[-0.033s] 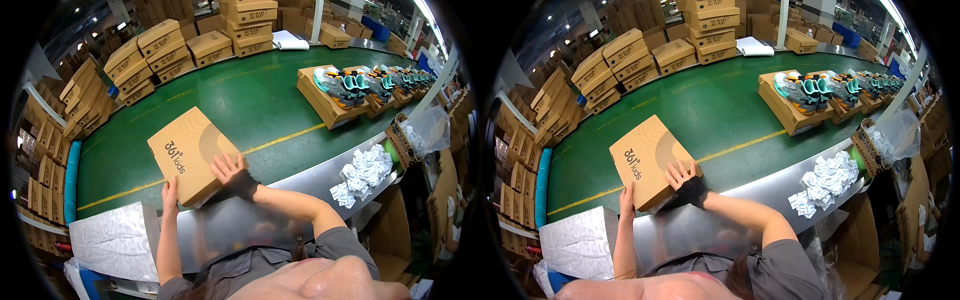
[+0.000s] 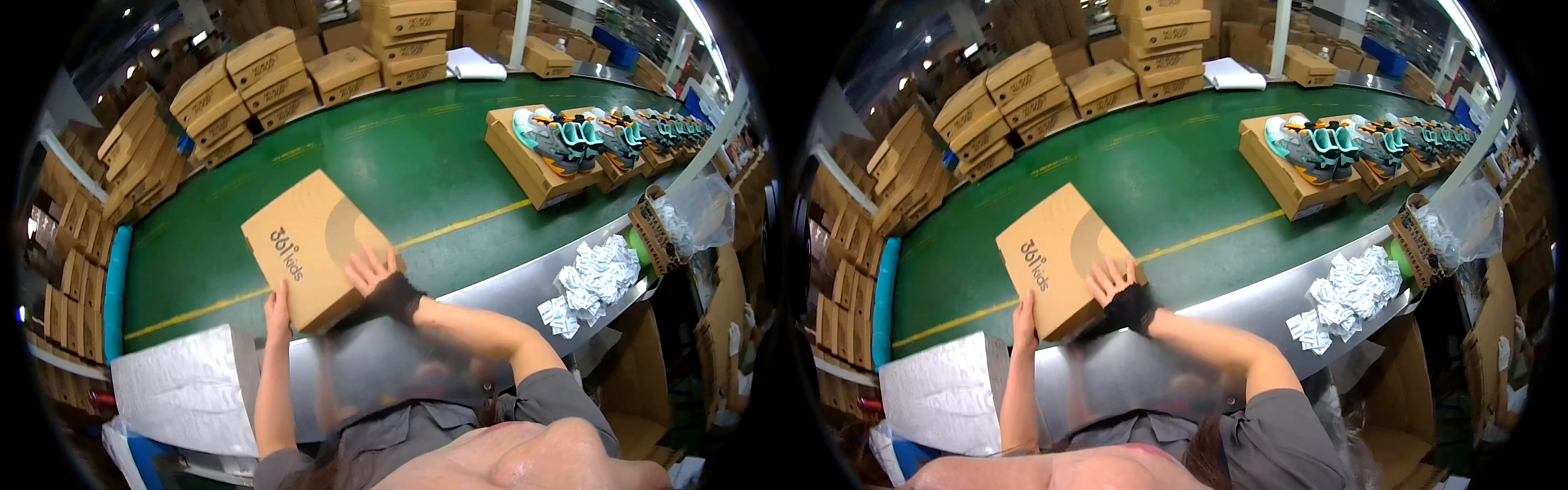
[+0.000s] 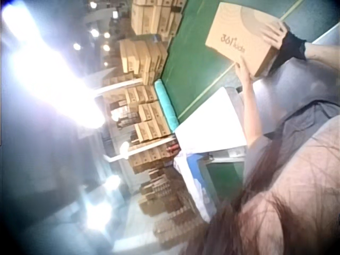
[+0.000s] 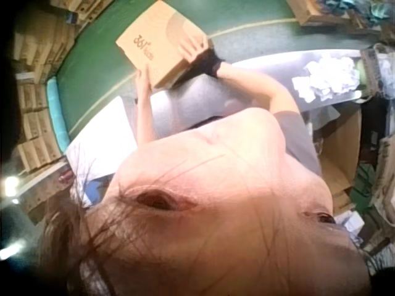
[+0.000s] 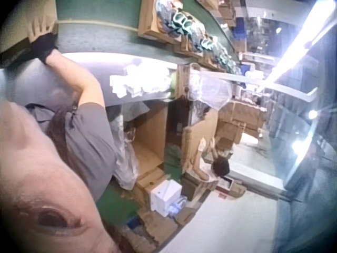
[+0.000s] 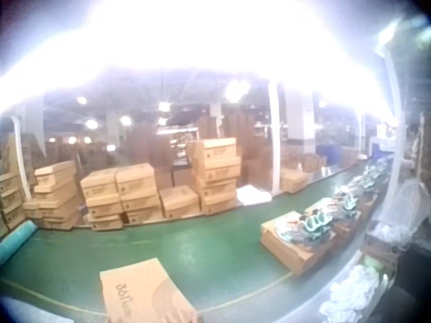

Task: The person packs pairs of shoes into cardboard boxes on a conveyor belt. They place tissue paper into each box, insert the shoes, close the box, and move it down the line.

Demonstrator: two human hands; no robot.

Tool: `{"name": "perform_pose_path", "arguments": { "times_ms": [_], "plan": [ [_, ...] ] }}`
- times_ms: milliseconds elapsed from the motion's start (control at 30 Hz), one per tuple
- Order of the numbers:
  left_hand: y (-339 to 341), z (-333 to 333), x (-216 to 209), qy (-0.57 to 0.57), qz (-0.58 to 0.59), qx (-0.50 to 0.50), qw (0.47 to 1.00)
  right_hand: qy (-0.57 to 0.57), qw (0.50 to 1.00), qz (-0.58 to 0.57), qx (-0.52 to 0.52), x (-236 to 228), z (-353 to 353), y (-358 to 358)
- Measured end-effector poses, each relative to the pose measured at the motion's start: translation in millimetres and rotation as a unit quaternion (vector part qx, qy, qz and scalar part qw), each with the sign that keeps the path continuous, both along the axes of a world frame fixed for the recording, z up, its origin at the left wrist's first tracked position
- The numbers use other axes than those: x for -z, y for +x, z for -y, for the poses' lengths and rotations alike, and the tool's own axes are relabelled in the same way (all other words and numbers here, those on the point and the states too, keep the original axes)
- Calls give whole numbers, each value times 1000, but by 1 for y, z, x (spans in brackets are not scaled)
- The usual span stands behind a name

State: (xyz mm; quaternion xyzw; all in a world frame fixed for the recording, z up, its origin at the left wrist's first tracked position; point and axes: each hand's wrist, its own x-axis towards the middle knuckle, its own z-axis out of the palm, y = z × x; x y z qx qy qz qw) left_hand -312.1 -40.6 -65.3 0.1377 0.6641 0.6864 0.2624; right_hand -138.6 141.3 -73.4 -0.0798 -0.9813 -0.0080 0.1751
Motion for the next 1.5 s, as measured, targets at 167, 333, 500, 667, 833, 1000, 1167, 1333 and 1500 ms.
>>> {"name": "perform_pose_path", "arguments": {
  "times_ms": [167,333,500,667,833,1000,1167,1333,1500],
  "plan": [
    [-35,-15,0,-75,100,-43,991,65,997,37,9,-7,-18,-6],
    [-15,-23,-46,116,220,80,965,53,986,-132,-85,-64,-25,8],
    [22,-26,-44,76,258,113,957,15,993,-103,-61,-101,-25,61],
    [54,-14,-54,118,204,95,967,27,988,-149,-20,-125,-24,103],
    [68,17,-82,125,189,134,965,32,996,-86,-16,-111,-9,135],
    [71,31,-46,31,166,150,974,-19,997,50,-50,-108,18,151],
    [90,17,-34,-116,88,146,979,-24,1000,19,-6,-78,17,157],
    [94,-1,-42,-90,59,148,983,-9,1000,1,7,-69,8,149],
    [57,-22,-26,-82,105,140,981,4,997,-74,-20,-42,3,153]
  ]
}}
